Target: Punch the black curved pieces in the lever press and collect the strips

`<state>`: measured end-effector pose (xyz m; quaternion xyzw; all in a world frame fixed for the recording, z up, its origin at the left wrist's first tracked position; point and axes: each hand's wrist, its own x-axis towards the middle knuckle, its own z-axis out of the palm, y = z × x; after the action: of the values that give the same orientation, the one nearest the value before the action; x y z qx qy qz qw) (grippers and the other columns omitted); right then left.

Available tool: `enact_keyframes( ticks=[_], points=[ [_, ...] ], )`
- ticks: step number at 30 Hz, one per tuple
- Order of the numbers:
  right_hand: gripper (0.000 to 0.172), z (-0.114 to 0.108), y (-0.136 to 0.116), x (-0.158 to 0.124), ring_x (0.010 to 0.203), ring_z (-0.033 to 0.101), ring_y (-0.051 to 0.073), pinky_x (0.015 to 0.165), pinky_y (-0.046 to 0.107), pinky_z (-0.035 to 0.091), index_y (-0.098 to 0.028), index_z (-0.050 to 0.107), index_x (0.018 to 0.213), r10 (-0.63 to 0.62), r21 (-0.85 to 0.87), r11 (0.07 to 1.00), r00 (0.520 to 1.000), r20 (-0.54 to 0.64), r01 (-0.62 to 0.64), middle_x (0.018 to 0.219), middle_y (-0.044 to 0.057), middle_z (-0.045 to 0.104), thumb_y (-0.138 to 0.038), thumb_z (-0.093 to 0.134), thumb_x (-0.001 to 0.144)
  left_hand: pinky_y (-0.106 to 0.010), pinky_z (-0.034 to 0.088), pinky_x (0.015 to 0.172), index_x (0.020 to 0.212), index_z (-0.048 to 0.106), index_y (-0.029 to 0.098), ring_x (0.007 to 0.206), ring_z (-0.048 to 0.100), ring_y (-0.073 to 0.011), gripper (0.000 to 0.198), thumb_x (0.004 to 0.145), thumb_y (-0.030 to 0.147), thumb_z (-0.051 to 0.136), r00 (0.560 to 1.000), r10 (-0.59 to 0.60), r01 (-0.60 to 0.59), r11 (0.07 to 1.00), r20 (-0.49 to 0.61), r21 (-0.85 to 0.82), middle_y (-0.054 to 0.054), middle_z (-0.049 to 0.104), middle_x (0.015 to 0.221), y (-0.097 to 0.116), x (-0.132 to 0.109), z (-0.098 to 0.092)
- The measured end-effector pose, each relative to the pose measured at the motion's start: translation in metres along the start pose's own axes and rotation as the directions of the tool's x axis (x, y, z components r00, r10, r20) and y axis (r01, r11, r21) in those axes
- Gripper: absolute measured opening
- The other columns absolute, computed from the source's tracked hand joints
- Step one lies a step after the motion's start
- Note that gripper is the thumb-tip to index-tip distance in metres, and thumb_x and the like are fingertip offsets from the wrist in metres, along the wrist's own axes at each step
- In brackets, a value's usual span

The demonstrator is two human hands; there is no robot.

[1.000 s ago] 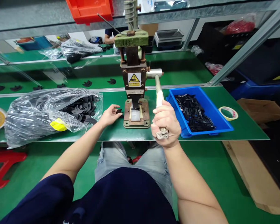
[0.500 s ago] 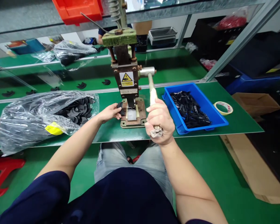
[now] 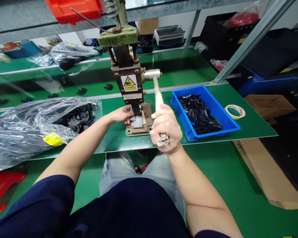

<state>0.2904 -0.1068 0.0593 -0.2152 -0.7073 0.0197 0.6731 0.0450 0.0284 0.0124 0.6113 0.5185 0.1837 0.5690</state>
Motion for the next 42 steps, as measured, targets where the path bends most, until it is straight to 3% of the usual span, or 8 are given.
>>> enact_keyframes(
  ticks=[10, 17, 21, 24, 28, 34, 38, 42],
  points=[
    [0.011, 0.001, 0.001, 0.000, 0.097, 0.073, 0.016, 0.117, 0.058, 0.056, -0.024, 0.062, 0.077, -0.004, -0.036, 0.999, 1.000, -0.021, 0.003, 0.076, -0.006, 0.068, -0.023, 0.070, 0.084, -0.021, 0.048, 0.048, 0.120, 0.057, 0.019, 0.046, 0.065, -0.0154, 0.022, 0.102, 0.025, 0.068, 0.991, -0.123, 0.127, 0.991, -0.059, 0.052, 0.003, 0.063, 0.057, 0.010, 0.004, 0.011],
    [0.021, 0.005, 0.008, 0.003, 0.089, 0.073, 0.017, 0.114, 0.060, 0.055, -0.023, 0.059, 0.070, -0.025, -0.024, 0.999, 0.996, -0.085, 0.023, 0.070, -0.004, 0.067, -0.027, 0.073, 0.084, -0.025, 0.056, 0.062, 0.135, 0.060, 0.016, 0.070, 0.073, -0.0153, 0.037, 0.101, 0.029, 0.066, 0.980, 0.191, -0.194, 0.980, -0.059, -0.050, -0.006, 0.075, 0.089, -0.023, -0.044, 0.024],
    [0.026, 0.009, 0.013, 0.002, 0.083, 0.074, 0.018, 0.110, 0.058, 0.057, -0.023, 0.057, 0.064, -0.023, -0.011, 1.000, 0.989, -0.145, 0.021, 0.067, -0.004, 0.067, -0.032, 0.076, 0.080, -0.034, 0.059, 0.089, 0.126, 0.073, 0.018, 0.095, 0.074, -0.0195, 0.032, 0.102, 0.036, 0.064, 0.941, 0.304, -0.244, 0.913, -0.148, 0.326, -0.009, 0.078, 0.109, -0.064, -0.100, -0.017],
    [0.032, 0.010, 0.014, 0.001, 0.081, 0.074, 0.017, 0.107, 0.058, 0.058, -0.024, 0.056, 0.061, -0.005, -0.014, 1.000, 0.987, -0.163, 0.003, 0.064, -0.006, 0.066, -0.039, 0.077, 0.080, -0.041, 0.053, 0.109, 0.127, 0.077, 0.021, 0.117, 0.070, -0.0262, 0.032, 0.099, 0.030, 0.062, 0.901, 0.330, -0.044, 0.713, -0.280, 0.700, -0.010, 0.076, 0.125, -0.092, -0.139, -0.075],
    [0.034, 0.012, 0.016, 0.001, 0.079, 0.073, 0.017, 0.104, 0.056, 0.059, -0.023, 0.055, 0.060, -0.014, -0.011, 1.000, 0.983, -0.184, 0.012, 0.062, -0.006, 0.066, -0.038, 0.077, 0.080, -0.043, 0.047, 0.116, 0.135, 0.075, 0.023, 0.128, 0.063, -0.0314, 0.043, 0.094, 0.025, 0.065, 0.940, 0.194, 0.174, 0.436, -0.280, 0.883, -0.011, 0.073, 0.137, -0.112, -0.167, -0.138],
    [0.026, 0.011, 0.016, 0.001, 0.080, 0.073, 0.019, 0.105, 0.056, 0.056, -0.024, 0.058, 0.062, -0.007, 0.023, 1.000, 0.985, -0.171, 0.011, 0.063, -0.004, 0.067, -0.032, 0.079, 0.076, -0.040, 0.045, 0.110, 0.138, 0.073, 0.026, 0.127, 0.061, -0.0334, 0.050, 0.088, 0.028, 0.071, 0.992, 0.040, 0.100, 0.291, -0.117, 0.951, -0.012, 0.072, 0.138, -0.109, -0.158, -0.151],
    [0.020, 0.008, 0.010, 0.002, 0.083, 0.072, 0.019, 0.110, 0.058, 0.055, -0.024, 0.059, 0.066, 0.005, -0.011, 1.000, 0.993, -0.119, -0.007, 0.065, -0.004, 0.067, -0.024, 0.076, 0.076, -0.034, 0.049, 0.096, 0.118, 0.080, 0.026, 0.113, 0.068, -0.0308, 0.036, 0.081, 0.028, 0.077, 0.998, -0.024, 0.064, 0.320, -0.059, 0.945, -0.011, 0.073, 0.121, -0.098, -0.143, -0.156],
    [0.019, 0.007, 0.005, 0.003, 0.086, 0.072, 0.018, 0.114, 0.058, 0.056, -0.024, 0.058, 0.069, 0.006, -0.050, 0.999, 0.997, -0.082, -0.010, 0.069, -0.005, 0.067, -0.021, 0.074, 0.077, -0.030, 0.049, 0.081, 0.100, 0.074, 0.023, 0.093, 0.069, -0.0241, 0.018, 0.093, 0.039, 0.070, 0.995, 0.017, 0.066, 0.604, -0.096, 0.794, -0.006, 0.072, 0.098, -0.083, -0.135, -0.156]
  ],
)
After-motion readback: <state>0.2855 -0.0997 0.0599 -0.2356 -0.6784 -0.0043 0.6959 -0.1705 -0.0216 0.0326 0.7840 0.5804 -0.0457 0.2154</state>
